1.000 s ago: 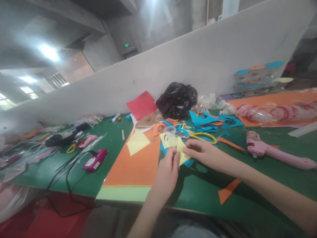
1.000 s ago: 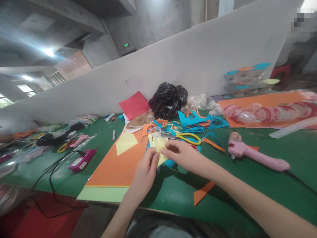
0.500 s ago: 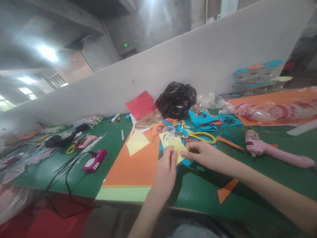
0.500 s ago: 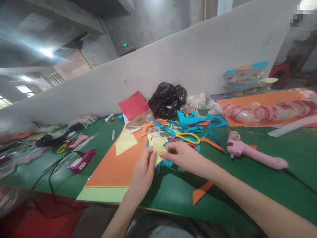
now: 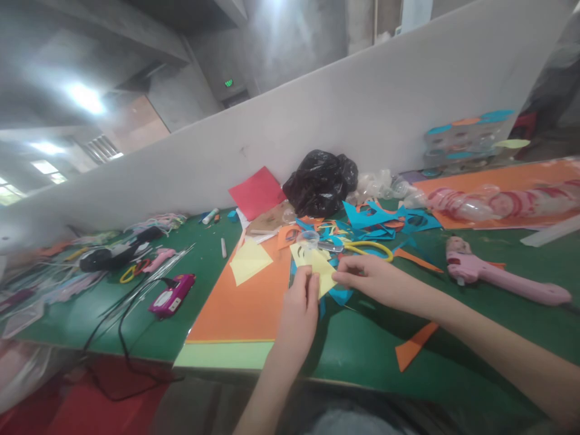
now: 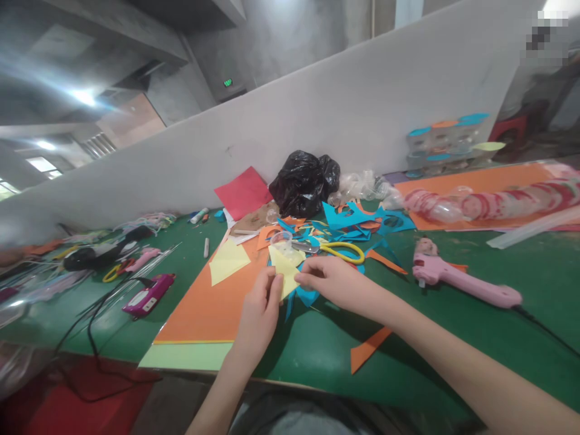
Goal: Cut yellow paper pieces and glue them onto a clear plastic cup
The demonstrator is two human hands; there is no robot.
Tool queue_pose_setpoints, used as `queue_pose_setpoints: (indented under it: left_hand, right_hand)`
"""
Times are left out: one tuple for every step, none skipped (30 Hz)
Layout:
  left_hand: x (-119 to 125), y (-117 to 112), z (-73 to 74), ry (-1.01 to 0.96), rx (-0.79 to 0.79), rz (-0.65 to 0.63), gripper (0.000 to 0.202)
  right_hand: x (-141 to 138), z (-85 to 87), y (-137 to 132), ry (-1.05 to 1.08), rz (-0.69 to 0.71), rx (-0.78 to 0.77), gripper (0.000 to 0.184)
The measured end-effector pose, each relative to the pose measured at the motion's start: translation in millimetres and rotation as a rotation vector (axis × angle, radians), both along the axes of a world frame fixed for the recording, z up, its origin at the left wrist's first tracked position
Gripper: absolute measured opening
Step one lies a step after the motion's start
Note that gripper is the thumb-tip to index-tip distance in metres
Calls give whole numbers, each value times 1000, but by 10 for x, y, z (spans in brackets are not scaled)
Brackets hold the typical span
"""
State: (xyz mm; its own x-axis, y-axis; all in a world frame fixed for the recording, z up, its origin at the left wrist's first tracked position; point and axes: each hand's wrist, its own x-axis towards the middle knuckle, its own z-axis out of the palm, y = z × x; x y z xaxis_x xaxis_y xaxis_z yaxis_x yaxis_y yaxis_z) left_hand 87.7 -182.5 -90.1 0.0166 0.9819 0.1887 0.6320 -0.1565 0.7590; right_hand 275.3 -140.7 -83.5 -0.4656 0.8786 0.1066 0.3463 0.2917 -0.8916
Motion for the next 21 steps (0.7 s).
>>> queue_pose_setpoints:
  left_hand:
    - [-1,-1,0,4,8,-2,25]
    - [-2,-2,0,5,17,-4,25]
    - [-2,-2,-1,2,27,-6,25]
    - [-1,-3,-3,-5,35,-4,25]
    - [-1,-2,-6,-20,38,-2,26]
    - [0,-1,-11,-43,34,0,26]
    - [1,2,-18,-77,28,-3,27]
    - [3,5,-26,-125,19,-13,28]
    - [5,9,-34,-181,9,-30,29]
    - [7,13,-42,-243,-2,-52,30]
    - [10,17,-48,-305,-12,-76,32]
    - [13,21,-51,-363,-24,-97,35]
    - [16,24,-50,-413,-40,-113,39]
    - [20,26,-45,-454,-59,-127,42]
    - [23,27,-36,-485,-76,-139,44]
    - [27,26,-24,-507,-87,-149,45]
    - [30,23,-11,-517,-92,-158,45]
    - [33,20,2,-519,-90,-163,44]
    - [35,16,12,-513,-85,-163,43]
    - [35,13,18,-503,-76,-157,43]
    - [35,10,20,-492,-69,-151,43]
  right_hand:
    - [-2,1,-4,-1,-3,-4,40]
    - [-3,5,-8,-2,-8,-8,40]
    - [-4,10,-14,-4,-13,-9,39]
    - [-5,15,-19,-7,-20,-5,39]
    - [-4,20,-23,-11,-25,2,39]
    - [-3,25,-26,-14,-27,13,38]
    - [-2,28,-28,-17,-27,24,38]
    - [-1,30,-30,-17,-24,35,38]
    - [-1,33,-32,-16,-19,43,38]
    - [-1,37,-34,-14,-14,49,38]
    - [-2,43,-36,-13,-7,54,38]
    - [-4,51,-40,-12,1,59,38]
    - [-7,60,-45,-11,10,64,38]
    - [-10,69,-50,-8,19,70,38]
    - [-15,78,-55,-4,29,74,38]
    - [-19,84,-58,2,34,79,38]
    - [-23,87,-61,7,37,83,38]
    - [-26,87,-62,11,37,87,38]
    - [-27,84,-61,13,35,89,38]
    - [-26,81,-59,14,35,91,37]
    - [-23,77,-56,15,37,89,37]
